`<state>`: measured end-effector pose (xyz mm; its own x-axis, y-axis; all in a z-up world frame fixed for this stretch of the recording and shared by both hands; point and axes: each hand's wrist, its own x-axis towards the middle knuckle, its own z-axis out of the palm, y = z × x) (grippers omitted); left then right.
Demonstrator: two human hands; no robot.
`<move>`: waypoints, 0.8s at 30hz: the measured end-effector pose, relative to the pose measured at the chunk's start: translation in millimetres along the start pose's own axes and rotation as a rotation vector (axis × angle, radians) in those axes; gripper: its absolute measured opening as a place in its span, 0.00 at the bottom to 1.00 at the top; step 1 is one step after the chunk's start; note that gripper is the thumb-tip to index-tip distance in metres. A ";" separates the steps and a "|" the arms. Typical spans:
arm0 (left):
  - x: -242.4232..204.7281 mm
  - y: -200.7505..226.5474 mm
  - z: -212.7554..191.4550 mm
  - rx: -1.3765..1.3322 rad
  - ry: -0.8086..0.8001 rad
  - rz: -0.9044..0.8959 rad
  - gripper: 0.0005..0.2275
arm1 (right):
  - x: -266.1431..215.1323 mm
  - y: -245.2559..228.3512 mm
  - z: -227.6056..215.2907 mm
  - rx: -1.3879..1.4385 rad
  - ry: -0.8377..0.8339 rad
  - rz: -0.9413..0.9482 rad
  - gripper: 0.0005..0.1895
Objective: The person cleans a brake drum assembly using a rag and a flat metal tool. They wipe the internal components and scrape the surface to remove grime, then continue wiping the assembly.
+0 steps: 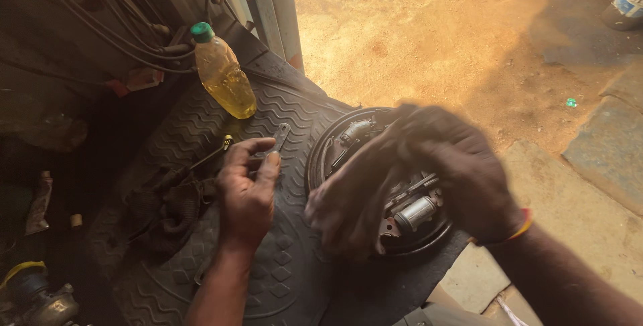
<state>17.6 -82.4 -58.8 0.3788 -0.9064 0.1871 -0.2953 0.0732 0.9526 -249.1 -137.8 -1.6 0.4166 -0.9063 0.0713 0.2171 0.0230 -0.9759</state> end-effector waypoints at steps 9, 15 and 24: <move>35.0 -62.7 67.1 0.312 0.001 0.206 0.12 | 6.0 45.0 -16.6 -1.457 -0.170 -0.245 0.34; 37.6 -62.1 71.7 0.404 -0.022 0.094 0.08 | 18.2 48.7 17.7 -1.631 -0.465 0.309 0.53; 65.3 -67.0 79.0 0.553 -0.051 0.109 0.10 | -8.5 62.1 28.4 -1.378 -0.604 0.017 0.54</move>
<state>-7.2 -179.4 -129.4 0.2818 -0.9257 0.2524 -0.7510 -0.0491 0.6584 -214.1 -116.7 -57.0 0.7758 -0.5969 -0.2043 -0.6251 -0.6834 -0.3771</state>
